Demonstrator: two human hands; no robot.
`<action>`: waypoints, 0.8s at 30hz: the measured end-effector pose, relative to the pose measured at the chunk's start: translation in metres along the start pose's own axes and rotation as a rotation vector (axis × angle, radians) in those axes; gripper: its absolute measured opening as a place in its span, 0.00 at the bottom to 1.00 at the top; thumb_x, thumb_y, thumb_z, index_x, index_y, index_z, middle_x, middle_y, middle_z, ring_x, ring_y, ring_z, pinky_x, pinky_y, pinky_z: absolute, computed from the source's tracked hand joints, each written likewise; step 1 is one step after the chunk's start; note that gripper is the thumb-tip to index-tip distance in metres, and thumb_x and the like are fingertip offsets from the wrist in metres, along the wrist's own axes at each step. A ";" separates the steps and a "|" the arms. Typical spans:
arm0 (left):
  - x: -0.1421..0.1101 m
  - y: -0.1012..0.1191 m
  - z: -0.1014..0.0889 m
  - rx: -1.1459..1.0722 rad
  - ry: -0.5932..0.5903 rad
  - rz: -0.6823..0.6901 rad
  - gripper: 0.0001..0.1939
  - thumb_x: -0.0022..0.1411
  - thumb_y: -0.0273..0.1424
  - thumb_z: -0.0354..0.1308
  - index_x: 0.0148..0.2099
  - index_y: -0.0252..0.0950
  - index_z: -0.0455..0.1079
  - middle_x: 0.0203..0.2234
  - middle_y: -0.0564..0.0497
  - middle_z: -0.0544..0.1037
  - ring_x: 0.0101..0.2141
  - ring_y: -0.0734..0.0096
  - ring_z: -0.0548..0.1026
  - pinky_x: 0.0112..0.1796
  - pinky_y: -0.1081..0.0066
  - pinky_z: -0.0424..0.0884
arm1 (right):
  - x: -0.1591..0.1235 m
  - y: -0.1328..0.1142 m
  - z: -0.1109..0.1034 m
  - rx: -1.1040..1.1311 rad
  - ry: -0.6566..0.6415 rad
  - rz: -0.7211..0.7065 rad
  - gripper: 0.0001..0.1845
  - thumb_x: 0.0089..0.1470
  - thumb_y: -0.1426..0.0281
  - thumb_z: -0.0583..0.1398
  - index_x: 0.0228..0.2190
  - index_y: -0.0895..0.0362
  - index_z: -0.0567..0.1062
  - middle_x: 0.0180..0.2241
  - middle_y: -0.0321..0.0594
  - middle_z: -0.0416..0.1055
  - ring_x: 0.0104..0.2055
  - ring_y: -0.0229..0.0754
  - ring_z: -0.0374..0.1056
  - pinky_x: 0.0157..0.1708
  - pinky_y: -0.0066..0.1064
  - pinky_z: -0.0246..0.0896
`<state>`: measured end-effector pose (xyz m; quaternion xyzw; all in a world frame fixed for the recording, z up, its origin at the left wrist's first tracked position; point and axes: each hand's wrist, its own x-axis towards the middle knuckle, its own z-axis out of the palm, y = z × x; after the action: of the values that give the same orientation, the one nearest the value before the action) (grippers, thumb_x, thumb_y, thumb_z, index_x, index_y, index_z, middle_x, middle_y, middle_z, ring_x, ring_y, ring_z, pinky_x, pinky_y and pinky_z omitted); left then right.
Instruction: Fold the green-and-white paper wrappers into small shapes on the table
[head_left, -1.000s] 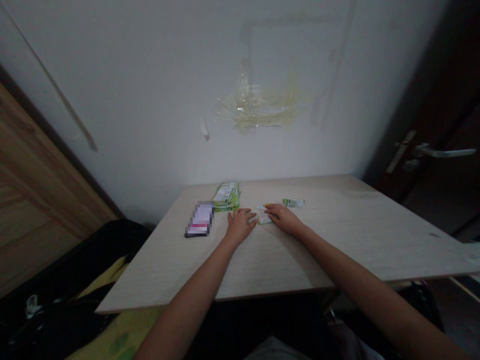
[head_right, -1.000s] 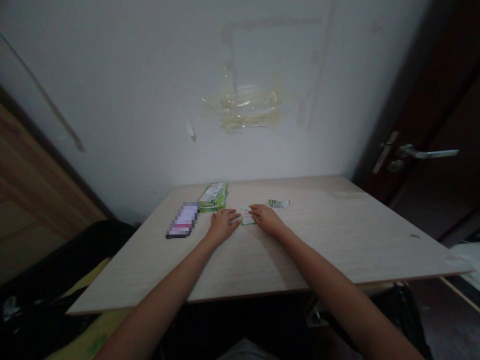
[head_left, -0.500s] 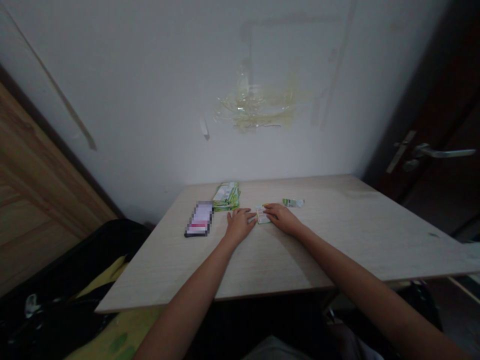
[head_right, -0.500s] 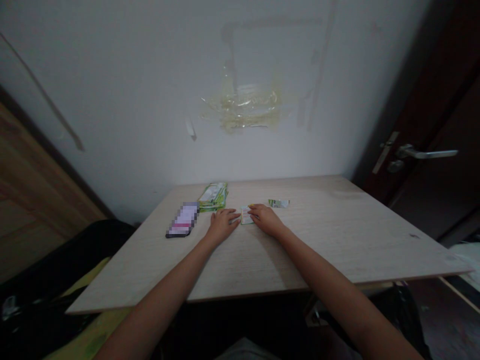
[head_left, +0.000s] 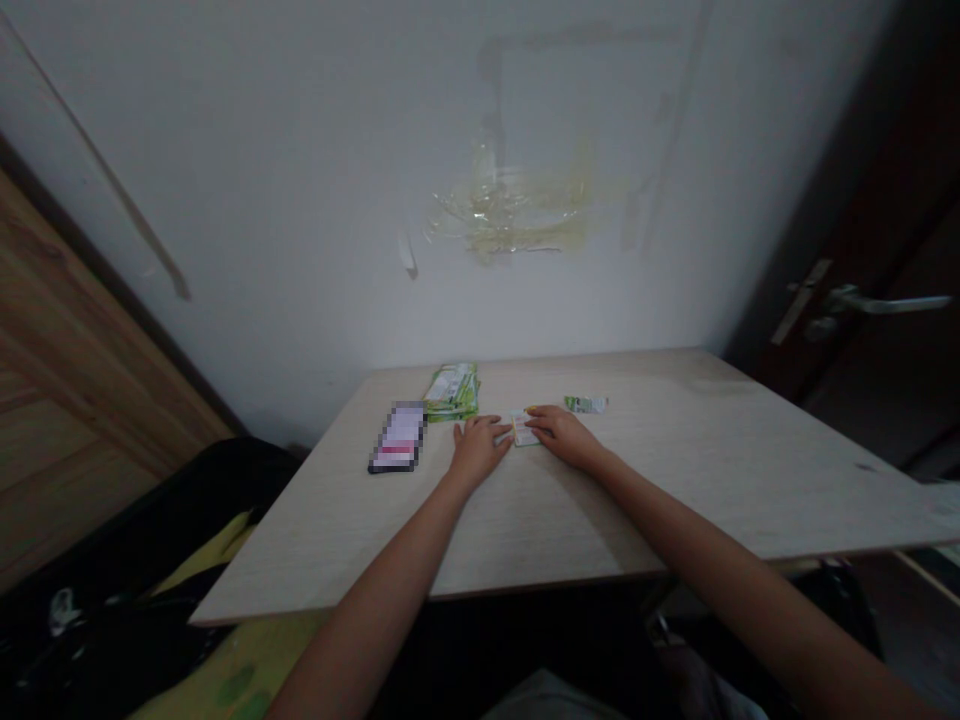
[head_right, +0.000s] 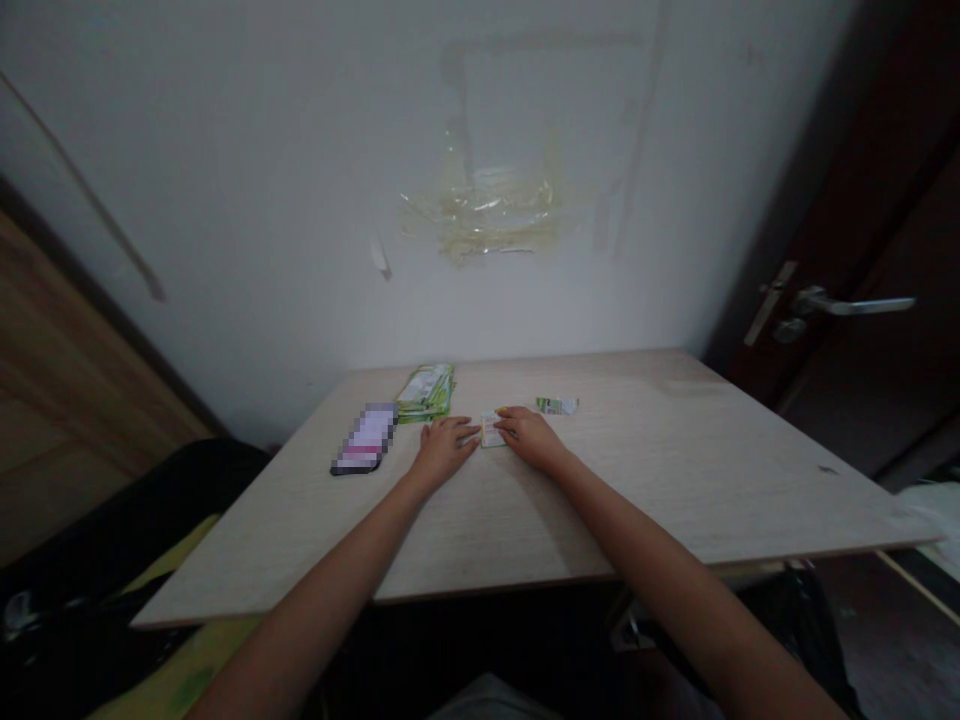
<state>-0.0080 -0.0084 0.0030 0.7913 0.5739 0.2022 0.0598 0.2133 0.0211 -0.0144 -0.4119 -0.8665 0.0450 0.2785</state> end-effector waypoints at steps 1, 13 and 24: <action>0.000 0.000 0.000 0.000 0.000 -0.001 0.16 0.67 0.42 0.54 0.54 0.52 0.76 0.58 0.49 0.74 0.59 0.53 0.65 0.60 0.43 0.55 | 0.000 0.000 0.000 -0.001 -0.001 0.000 0.17 0.63 0.70 0.56 0.49 0.56 0.80 0.56 0.50 0.72 0.59 0.49 0.68 0.61 0.46 0.60; 0.000 -0.002 0.002 0.000 0.001 -0.001 0.17 0.68 0.43 0.54 0.55 0.53 0.76 0.58 0.49 0.74 0.59 0.53 0.65 0.60 0.43 0.54 | 0.000 0.002 0.001 -0.012 -0.003 -0.007 0.17 0.63 0.70 0.56 0.49 0.55 0.80 0.56 0.49 0.72 0.59 0.49 0.67 0.61 0.46 0.60; 0.001 -0.002 0.002 -0.006 0.001 0.003 0.16 0.67 0.43 0.54 0.54 0.52 0.77 0.58 0.50 0.74 0.59 0.52 0.65 0.60 0.43 0.54 | -0.001 0.001 0.002 -0.009 0.000 0.000 0.16 0.63 0.70 0.56 0.48 0.54 0.80 0.56 0.49 0.73 0.59 0.49 0.67 0.61 0.46 0.60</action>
<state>-0.0089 -0.0068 0.0010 0.7918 0.5721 0.2045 0.0617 0.2136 0.0216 -0.0168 -0.4132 -0.8667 0.0410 0.2765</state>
